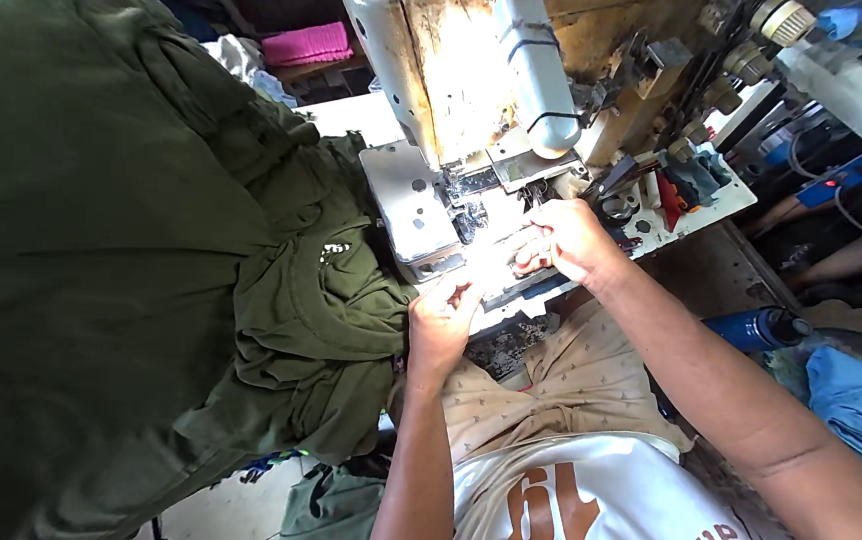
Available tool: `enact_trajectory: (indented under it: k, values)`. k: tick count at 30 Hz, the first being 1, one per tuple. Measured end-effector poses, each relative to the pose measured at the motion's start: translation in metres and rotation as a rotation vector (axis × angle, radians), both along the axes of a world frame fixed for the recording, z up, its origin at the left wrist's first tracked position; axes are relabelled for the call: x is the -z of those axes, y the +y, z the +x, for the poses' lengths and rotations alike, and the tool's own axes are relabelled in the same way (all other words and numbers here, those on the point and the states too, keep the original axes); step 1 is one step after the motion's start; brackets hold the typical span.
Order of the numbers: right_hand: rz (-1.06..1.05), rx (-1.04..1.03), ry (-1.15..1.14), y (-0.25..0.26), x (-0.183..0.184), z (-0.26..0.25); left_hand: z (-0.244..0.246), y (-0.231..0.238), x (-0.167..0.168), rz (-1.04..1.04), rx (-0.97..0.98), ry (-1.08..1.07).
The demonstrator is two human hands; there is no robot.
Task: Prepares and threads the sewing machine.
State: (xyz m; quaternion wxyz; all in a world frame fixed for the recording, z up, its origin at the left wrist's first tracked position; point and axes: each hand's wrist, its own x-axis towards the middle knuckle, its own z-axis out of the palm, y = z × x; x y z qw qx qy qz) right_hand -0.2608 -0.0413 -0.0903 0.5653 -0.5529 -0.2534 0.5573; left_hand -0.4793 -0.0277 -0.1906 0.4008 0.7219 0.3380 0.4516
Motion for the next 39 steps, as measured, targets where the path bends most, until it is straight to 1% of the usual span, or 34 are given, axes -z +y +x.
enact_trajectory:
  k: [25,35,39]
  values:
    - [-0.020,0.012,0.012,0.005,0.000,0.001,0.000,0.000,0.000,-0.008,0.002,-0.006]
    - [-0.083,0.026,0.015,0.009,-0.002,0.000,0.001,0.000,0.000,-0.005,0.010,-0.018]
    - [-0.072,0.026,0.016,0.011,-0.001,0.001,0.000,0.000,0.001,-0.006,0.006,-0.017]
